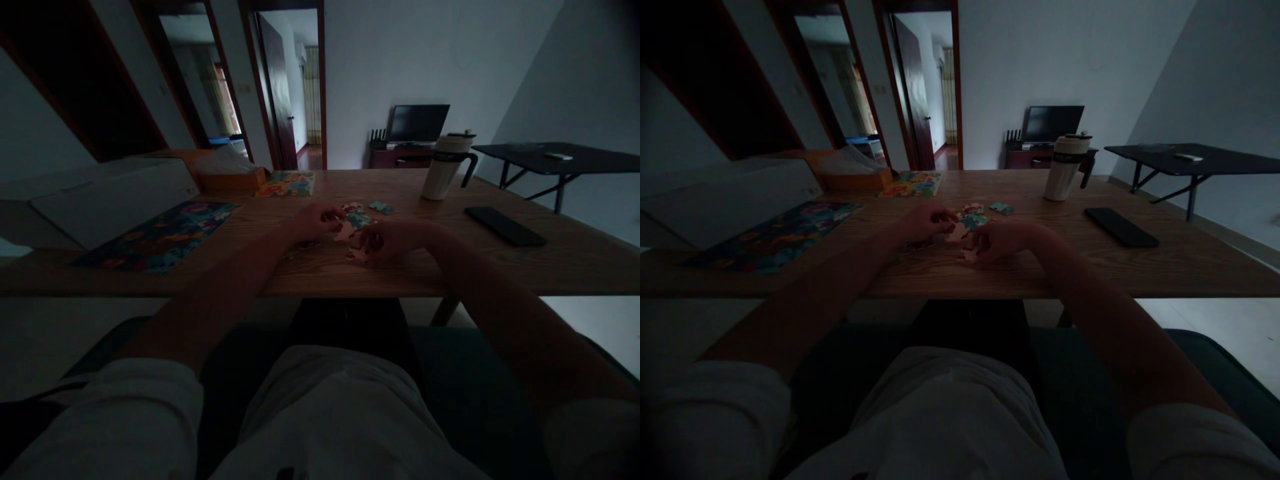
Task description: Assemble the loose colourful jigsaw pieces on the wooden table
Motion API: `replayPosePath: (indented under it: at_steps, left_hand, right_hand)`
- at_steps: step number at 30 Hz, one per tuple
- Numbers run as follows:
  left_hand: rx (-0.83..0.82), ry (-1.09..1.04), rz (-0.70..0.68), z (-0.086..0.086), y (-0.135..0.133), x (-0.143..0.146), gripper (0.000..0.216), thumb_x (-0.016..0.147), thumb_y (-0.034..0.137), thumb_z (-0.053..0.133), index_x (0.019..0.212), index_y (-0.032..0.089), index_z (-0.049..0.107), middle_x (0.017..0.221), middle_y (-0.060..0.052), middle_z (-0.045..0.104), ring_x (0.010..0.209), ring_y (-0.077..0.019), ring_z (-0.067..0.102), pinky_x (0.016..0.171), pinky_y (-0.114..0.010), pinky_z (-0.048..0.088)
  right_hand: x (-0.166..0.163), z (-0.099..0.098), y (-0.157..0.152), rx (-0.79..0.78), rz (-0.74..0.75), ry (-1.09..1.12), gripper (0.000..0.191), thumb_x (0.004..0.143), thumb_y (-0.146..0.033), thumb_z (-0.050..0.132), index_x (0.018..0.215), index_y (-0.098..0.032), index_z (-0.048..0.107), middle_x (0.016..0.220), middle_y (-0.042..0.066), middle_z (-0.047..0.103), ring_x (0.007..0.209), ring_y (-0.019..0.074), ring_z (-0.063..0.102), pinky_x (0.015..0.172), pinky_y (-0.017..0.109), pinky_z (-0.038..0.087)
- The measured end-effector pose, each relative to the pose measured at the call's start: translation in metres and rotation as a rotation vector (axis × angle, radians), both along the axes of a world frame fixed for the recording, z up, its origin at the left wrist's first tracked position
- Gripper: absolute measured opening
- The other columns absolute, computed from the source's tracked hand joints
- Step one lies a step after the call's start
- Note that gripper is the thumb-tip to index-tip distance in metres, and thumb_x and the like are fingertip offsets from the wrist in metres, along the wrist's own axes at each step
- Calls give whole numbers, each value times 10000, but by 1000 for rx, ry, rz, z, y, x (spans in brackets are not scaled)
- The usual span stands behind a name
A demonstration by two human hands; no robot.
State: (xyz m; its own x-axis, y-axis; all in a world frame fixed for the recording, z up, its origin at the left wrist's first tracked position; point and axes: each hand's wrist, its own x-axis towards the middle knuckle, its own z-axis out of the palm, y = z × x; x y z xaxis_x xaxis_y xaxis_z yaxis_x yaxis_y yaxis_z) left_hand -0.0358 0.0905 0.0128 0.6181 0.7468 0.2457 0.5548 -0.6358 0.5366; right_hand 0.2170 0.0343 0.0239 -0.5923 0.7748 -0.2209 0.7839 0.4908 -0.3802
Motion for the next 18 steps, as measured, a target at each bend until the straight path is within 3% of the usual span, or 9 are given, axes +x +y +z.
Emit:
replayPosePath:
  at_steps: [7, 18]
  left_hand:
    - [-87, 74, -101, 4, -8, 0, 303, 884, 323, 665, 1136, 176, 747, 934, -59, 769, 776, -152, 651, 746, -279, 501]
    - [-117, 119, -213, 3, -6, 0, 289, 879, 323, 668, 1107, 167, 754, 964, -68, 779, 813, -152, 681, 736, -255, 509]
  right_hand:
    - [10, -4, 10, -35, 30, 26, 712, 712, -587, 813, 1303, -217, 670, 1077, 82, 727, 908, 242, 675, 766, 331, 496]
    - [12, -3, 12, -13, 2, -1, 555, 703, -520, 833, 1151, -215, 712, 1017, 76, 731, 876, 248, 670, 728, 327, 490]
